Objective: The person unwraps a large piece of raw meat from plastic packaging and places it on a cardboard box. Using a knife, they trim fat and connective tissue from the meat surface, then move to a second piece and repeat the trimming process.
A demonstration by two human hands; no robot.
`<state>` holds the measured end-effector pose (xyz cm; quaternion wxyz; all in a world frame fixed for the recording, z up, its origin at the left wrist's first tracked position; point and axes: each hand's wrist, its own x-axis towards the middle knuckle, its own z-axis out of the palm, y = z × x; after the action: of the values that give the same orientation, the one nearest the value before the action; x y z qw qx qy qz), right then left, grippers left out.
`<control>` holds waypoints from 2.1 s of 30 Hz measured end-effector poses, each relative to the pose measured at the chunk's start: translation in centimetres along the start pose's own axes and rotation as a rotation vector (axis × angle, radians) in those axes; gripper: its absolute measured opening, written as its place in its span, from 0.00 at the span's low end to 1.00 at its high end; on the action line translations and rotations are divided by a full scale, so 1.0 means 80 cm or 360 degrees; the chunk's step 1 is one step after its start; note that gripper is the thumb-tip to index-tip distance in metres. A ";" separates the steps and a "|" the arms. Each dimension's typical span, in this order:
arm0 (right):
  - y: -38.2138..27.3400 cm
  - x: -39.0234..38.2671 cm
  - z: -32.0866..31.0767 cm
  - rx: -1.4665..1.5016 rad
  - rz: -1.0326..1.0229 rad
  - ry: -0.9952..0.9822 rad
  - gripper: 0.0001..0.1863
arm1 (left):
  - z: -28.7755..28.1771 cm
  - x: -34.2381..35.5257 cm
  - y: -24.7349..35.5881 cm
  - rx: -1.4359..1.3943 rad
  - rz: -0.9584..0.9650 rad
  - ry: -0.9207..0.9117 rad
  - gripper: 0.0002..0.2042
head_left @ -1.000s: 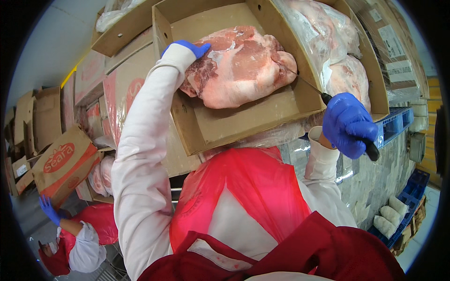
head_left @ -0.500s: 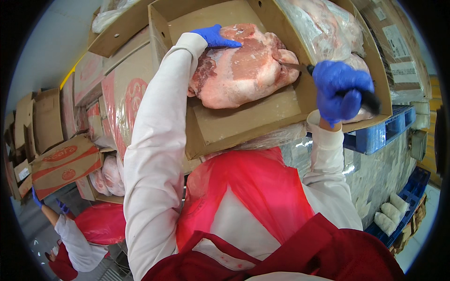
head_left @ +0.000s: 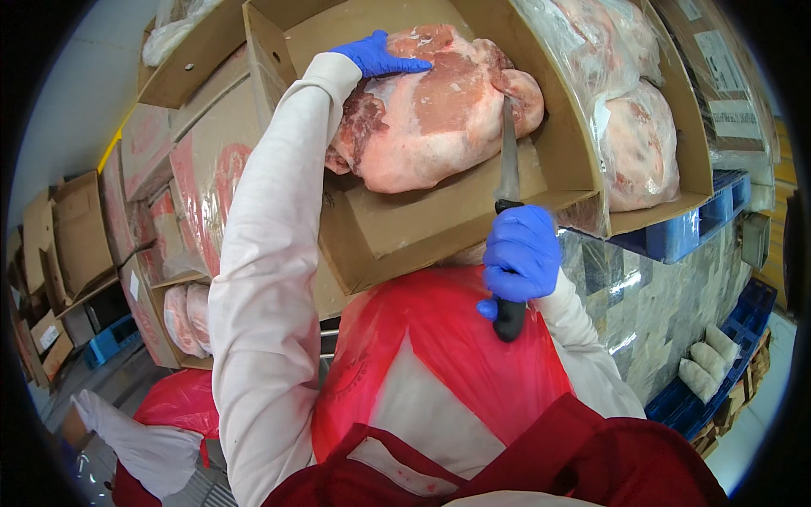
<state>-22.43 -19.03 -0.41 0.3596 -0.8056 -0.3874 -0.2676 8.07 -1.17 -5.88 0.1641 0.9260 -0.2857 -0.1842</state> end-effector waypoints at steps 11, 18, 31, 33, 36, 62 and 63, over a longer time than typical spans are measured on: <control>-0.004 -0.063 0.024 -0.0141 -0.0142 -0.0101 0.13 | 0.012 -0.004 -0.016 -0.0185 -0.0060 0.0170 0.57; -0.003 -0.033 0.064 -0.0121 -0.0295 -0.0295 0.11 | 0.023 0.001 -0.028 -0.0147 -0.0140 0.0145 0.57; 0.009 0.035 -0.050 0.0737 0.0076 0.1082 0.09 | 0.023 0.004 -0.035 -0.0330 0.0005 0.0095 0.55; 0.023 0.031 -0.046 0.0652 0.0075 0.0897 0.08 | 0.024 0.002 -0.036 -0.0285 0.0043 0.0131 0.55; 0.020 0.031 -0.036 0.0590 0.0116 0.1007 0.10 | 0.034 -0.001 -0.046 -0.0228 0.0060 0.0190 0.48; 0.056 0.119 0.001 0.0256 0.0362 0.0415 0.05 | 0.029 -0.001 -0.051 -0.0562 -0.0085 -0.0056 0.48; 0.044 0.114 0.011 0.0091 0.0233 0.0208 0.06 | 0.028 -0.002 -0.050 -0.0542 -0.0036 0.0001 0.49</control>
<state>-14.34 -15.96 4.21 0.4255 -0.8020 -0.3106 -0.2815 8.86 1.59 -9.42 0.3165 0.8880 -0.2399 -0.2316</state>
